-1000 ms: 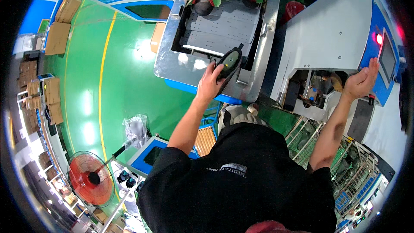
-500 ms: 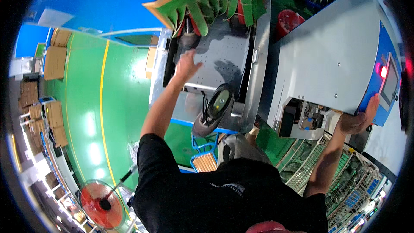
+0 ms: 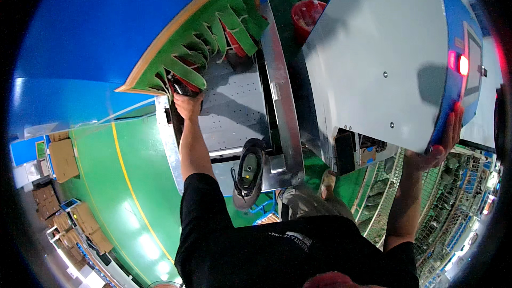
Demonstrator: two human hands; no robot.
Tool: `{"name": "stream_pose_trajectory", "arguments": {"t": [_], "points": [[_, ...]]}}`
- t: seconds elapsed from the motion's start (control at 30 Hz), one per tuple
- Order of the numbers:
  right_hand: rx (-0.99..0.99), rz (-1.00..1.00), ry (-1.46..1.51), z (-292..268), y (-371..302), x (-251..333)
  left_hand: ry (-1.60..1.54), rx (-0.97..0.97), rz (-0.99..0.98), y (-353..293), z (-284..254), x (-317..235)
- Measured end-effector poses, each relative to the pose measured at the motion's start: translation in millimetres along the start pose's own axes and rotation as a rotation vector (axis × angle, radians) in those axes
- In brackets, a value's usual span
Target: The person processes multiple shoes by hand, removing a green shoe last from the interior of each shoe, placing the lasts into a wire cart, and inserting the shoes into a specialized processing machine at a workstation.
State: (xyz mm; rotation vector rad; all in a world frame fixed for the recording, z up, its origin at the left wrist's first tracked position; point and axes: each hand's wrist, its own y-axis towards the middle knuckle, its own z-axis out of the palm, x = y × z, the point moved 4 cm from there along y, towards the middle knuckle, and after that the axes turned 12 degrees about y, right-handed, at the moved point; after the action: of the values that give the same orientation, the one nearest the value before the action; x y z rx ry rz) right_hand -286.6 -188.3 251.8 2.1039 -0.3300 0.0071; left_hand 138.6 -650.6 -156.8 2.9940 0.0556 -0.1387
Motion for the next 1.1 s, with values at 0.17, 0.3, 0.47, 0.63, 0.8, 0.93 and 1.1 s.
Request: {"name": "stream_pose_trajectory", "arguments": {"t": [0.17,0.3,0.47,0.63,0.8,0.93,1.1], "points": [[-0.014,-0.154,-0.101,11,11,13,0.166,0.277,-0.086,-11,-48,-20],[0.007,-0.098,-0.025,9,15,18,0.149,0.529,0.154,-27,-137,14],[-0.056,-0.148,-0.029,15,18,25,0.174,0.657,0.193,-130,-218,83],[-0.251,-0.233,0.336,16,12,11,-0.21,0.497,0.023,-274,-183,178],[-0.151,-0.31,0.129,13,21,26,-0.119,0.152,0.254,-330,-159,184],[-0.188,-0.202,0.214,12,14,29,-0.108,0.19,0.231,-318,-158,179],[-0.074,0.032,0.299,5,12,46,-0.093,0.311,0.21,-313,-156,186]]}}
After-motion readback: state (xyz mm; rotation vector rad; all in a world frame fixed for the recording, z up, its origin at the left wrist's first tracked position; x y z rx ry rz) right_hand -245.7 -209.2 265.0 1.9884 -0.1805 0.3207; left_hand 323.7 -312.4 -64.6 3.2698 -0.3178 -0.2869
